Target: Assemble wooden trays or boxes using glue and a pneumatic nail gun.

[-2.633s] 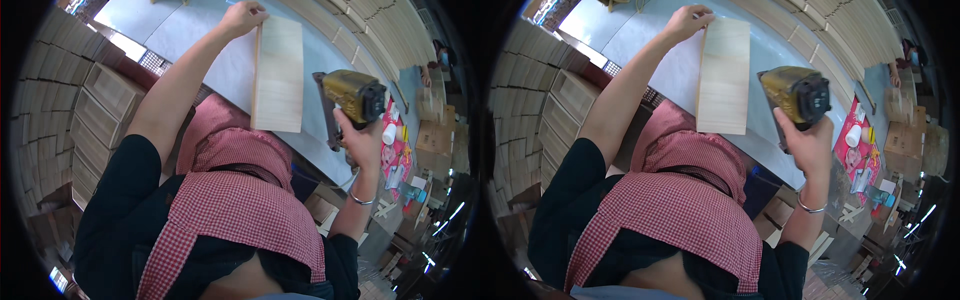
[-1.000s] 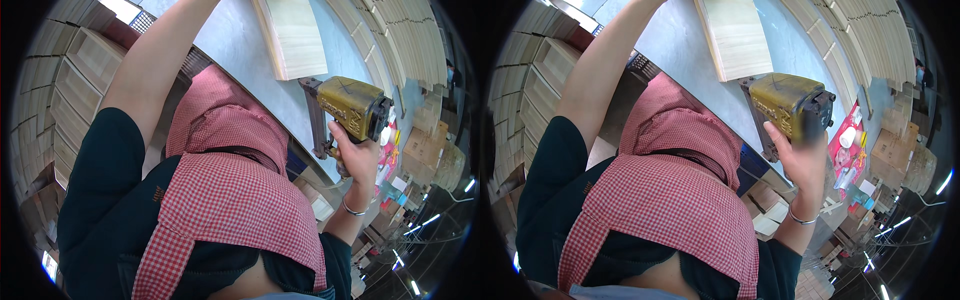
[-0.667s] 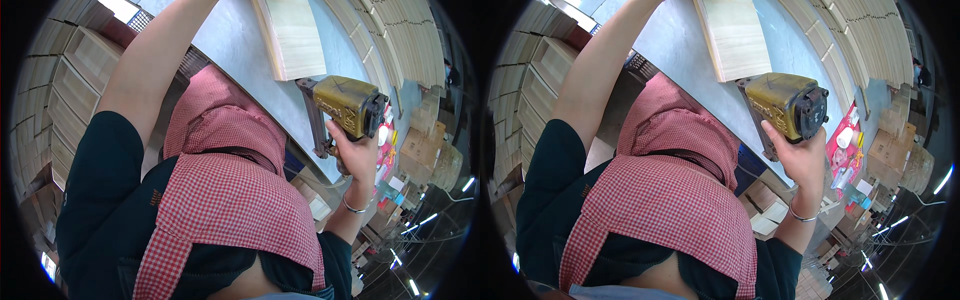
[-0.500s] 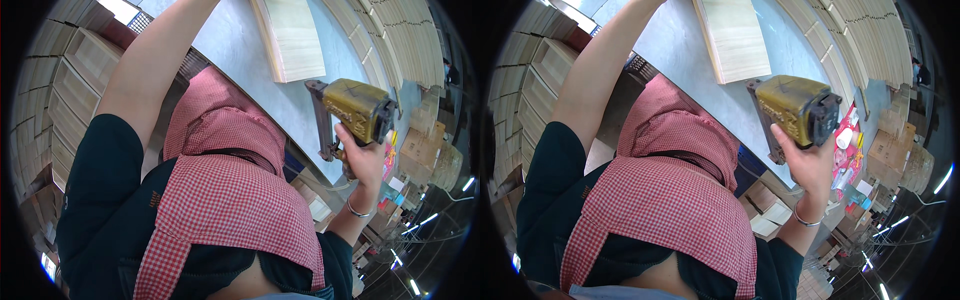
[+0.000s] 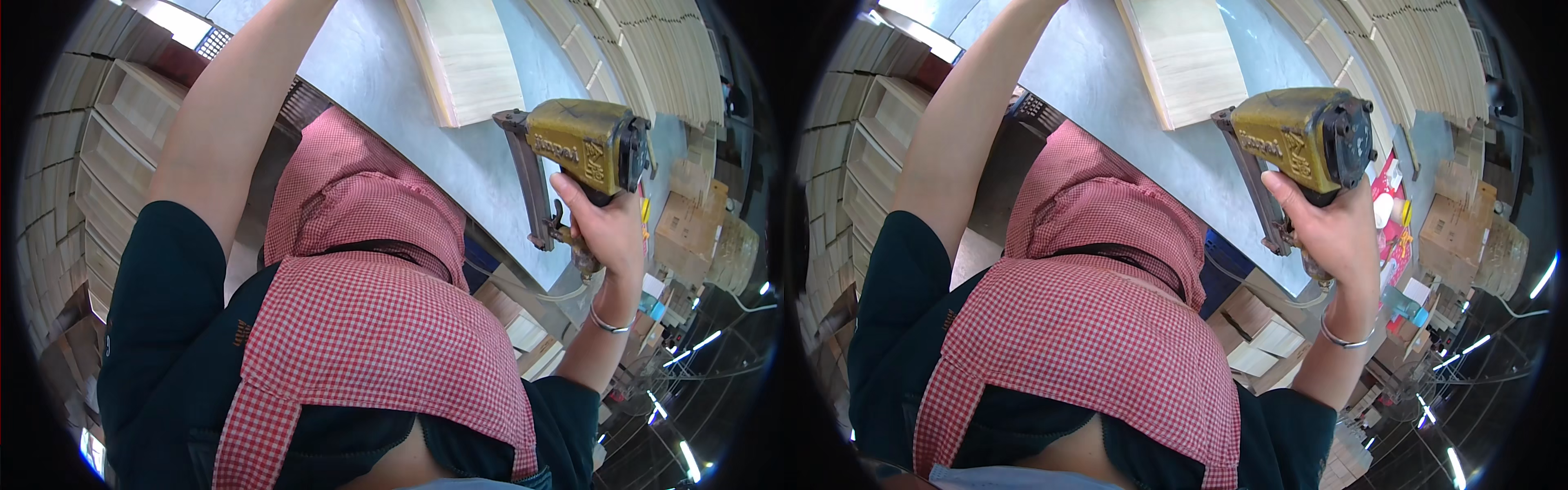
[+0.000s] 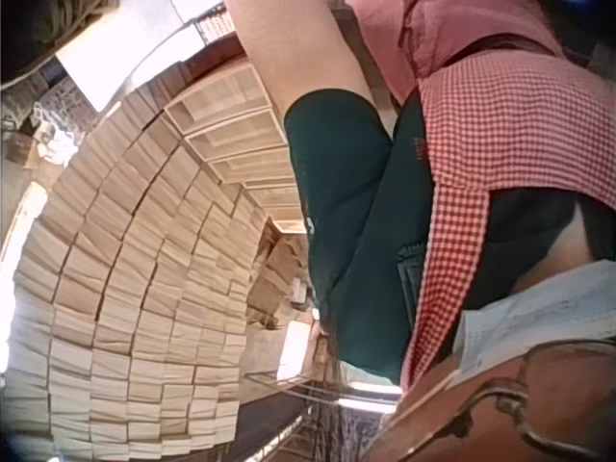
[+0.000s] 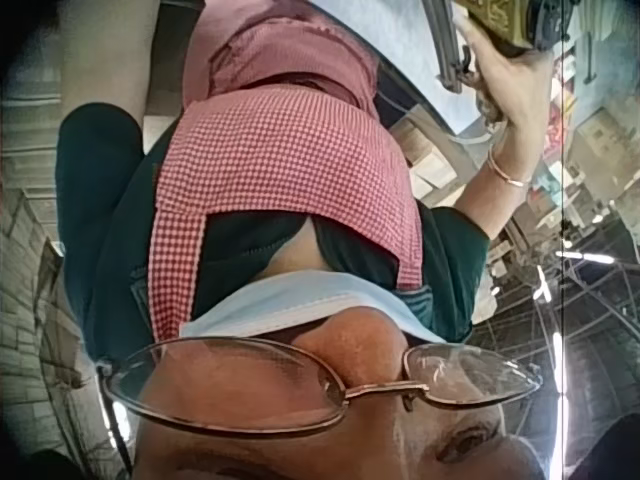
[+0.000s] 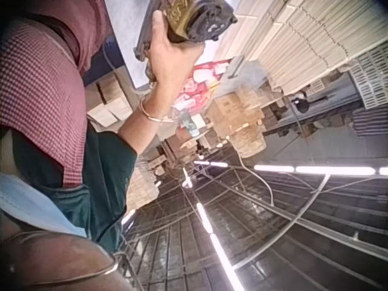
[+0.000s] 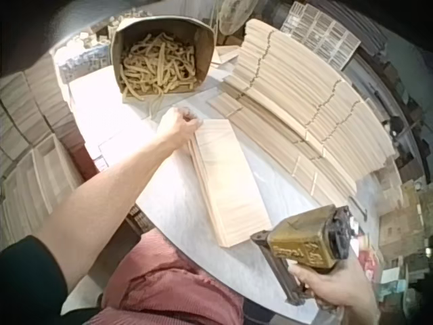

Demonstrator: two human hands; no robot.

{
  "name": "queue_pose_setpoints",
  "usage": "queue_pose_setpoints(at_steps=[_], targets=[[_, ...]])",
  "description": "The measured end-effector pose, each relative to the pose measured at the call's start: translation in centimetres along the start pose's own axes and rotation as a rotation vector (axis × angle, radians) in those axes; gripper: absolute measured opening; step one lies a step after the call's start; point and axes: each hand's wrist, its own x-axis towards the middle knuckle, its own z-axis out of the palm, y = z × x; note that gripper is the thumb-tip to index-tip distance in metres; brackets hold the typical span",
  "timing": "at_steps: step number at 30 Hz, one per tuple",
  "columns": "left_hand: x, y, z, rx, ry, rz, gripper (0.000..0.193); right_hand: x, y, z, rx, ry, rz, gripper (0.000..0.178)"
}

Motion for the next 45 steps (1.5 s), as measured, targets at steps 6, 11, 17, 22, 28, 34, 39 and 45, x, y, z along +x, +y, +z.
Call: queue_pose_setpoints(at_steps=[6, 11, 17, 22, 28, 34, 39, 45], targets=[[-0.6, 0.6, 0.3, 0.041, -0.095, 0.302, 0.036, -0.1, -0.7, -0.1, -0.069, -0.006, 0.093, 0.036], [-1.0, 1.7, -1.5, 0.114, -0.141, 0.615, 0.053, -1.3, 0.1, 0.6, -0.033, 0.053, 0.082, 0.034], [-4.4, 7.7, -3.2, 0.612, -0.986, 0.199, 0.099, -5.2, 3.1, 0.1, 0.08, 0.165, 0.032, 0.034], [-6.2, 10.0, 0.2, 0.399, -0.942, 1.266, 0.093, -6.4, 4.7, -0.4, 0.08, 0.205, 0.003, 0.035], [-13.0, 16.3, 2.5, 0.735, -0.813, 1.061, 0.069, -7.3, 7.0, -1.4, 0.093, 0.305, 0.068, 0.035], [-16.3, 15.2, 6.8, 0.736, -0.574, 0.883, 0.059, -5.5, 6.3, -3.5, 0.035, 0.315, 0.279, 0.036], [-16.6, 15.4, 7.7, 0.745, -0.569, 0.872, 0.057, -3.7, 7.2, -3.7, 0.059, 0.283, 0.25, 0.037], [-16.6, 14.9, 7.8, 0.73, -0.525, 0.887, 0.056, -2.4, 7.1, -3.5, 0.085, 0.241, 0.211, 0.038]])
